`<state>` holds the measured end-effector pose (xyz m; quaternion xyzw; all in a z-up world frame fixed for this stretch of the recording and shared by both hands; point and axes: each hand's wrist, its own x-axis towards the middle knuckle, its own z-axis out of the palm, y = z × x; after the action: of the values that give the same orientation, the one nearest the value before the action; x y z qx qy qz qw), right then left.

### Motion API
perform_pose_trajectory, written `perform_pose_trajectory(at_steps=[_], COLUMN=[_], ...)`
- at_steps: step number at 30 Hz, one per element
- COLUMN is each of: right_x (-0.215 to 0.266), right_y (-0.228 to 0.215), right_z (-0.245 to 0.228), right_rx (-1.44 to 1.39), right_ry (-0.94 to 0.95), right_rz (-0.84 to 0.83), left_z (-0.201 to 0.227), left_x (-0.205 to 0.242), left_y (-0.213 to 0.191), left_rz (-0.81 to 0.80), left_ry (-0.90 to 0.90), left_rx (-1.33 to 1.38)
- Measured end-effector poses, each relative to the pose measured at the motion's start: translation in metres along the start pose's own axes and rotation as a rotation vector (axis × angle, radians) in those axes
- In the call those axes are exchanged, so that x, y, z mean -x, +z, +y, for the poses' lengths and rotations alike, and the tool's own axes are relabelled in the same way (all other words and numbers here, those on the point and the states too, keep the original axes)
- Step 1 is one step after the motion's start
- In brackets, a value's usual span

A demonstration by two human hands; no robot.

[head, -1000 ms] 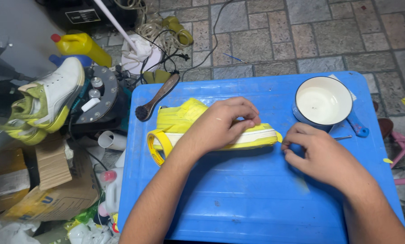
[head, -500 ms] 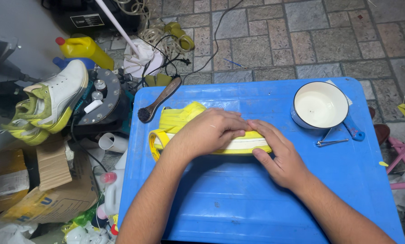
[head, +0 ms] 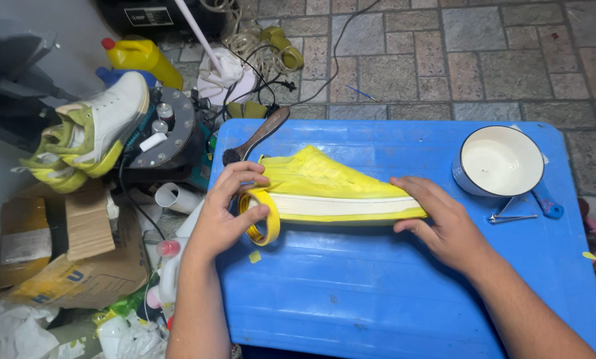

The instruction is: The person wraps a yellow sneaker with yellow masking tape, covering the upper and sides while leaving the white midsole exposed. They repeatedly pull, smooth, and tear tape segments to fully mask the shoe surface.

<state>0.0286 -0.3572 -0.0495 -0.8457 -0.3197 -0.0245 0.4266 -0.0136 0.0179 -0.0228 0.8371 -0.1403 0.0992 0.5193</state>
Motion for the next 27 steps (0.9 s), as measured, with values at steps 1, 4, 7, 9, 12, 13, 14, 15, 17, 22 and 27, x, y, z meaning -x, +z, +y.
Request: perform_pose_trajectory(at_steps=[1,4,7,9,12,13,14,15,17,22,27], right_x=[-0.001,-0.014,-0.019,-0.022,-0.030,-0.034,-0.040,-0.044,-0.052,-0.052,-0.021], right_y=[-0.002,-0.020,-0.034,-0.034,-0.036,-0.038,-0.042,-0.045,-0.048,-0.030,0.043], right_z=[0.000,0.005,0.004,0.000,-0.004,-0.005,-0.004,-0.004,-0.004,-0.015,-0.047], right_rx=[0.028,0.117,0.189,0.182,0.221,0.204,0.186,0.168,0.219,0.468,0.651], right_ry=[-0.025,-0.059,-0.011,-0.023,-0.032,-0.009,0.014,0.040,-0.029,-0.123,-0.088], right_rz=[0.002,0.017,0.025,0.028,-0.020,-0.045,-0.069,-0.090,-0.067,0.085,0.266], left_z=[-0.006,-0.016,-0.015,-0.012,-0.010,-0.010,-0.010,-0.012,-0.014,-0.020,-0.022], left_x=[0.002,0.001,0.002,0.002,0.001,0.001,0.001,0.001,0.001,0.003,0.005], left_y=[0.000,-0.007,-0.005,0.002,0.006,0.006,0.006,0.006,0.008,0.009,0.008], left_rz=[-0.017,-0.078,-0.128,-0.105,-0.082,-0.075,-0.068,-0.065,-0.084,-0.154,-0.184], left_ry=[-0.019,-0.055,-0.104,-0.179,-0.251,-0.202,-0.153,-0.103,-0.084,-0.135,-0.158], left_rx=[0.075,0.191,0.137,0.125,0.039,0.039,0.040,0.041,0.146,0.227,0.222])
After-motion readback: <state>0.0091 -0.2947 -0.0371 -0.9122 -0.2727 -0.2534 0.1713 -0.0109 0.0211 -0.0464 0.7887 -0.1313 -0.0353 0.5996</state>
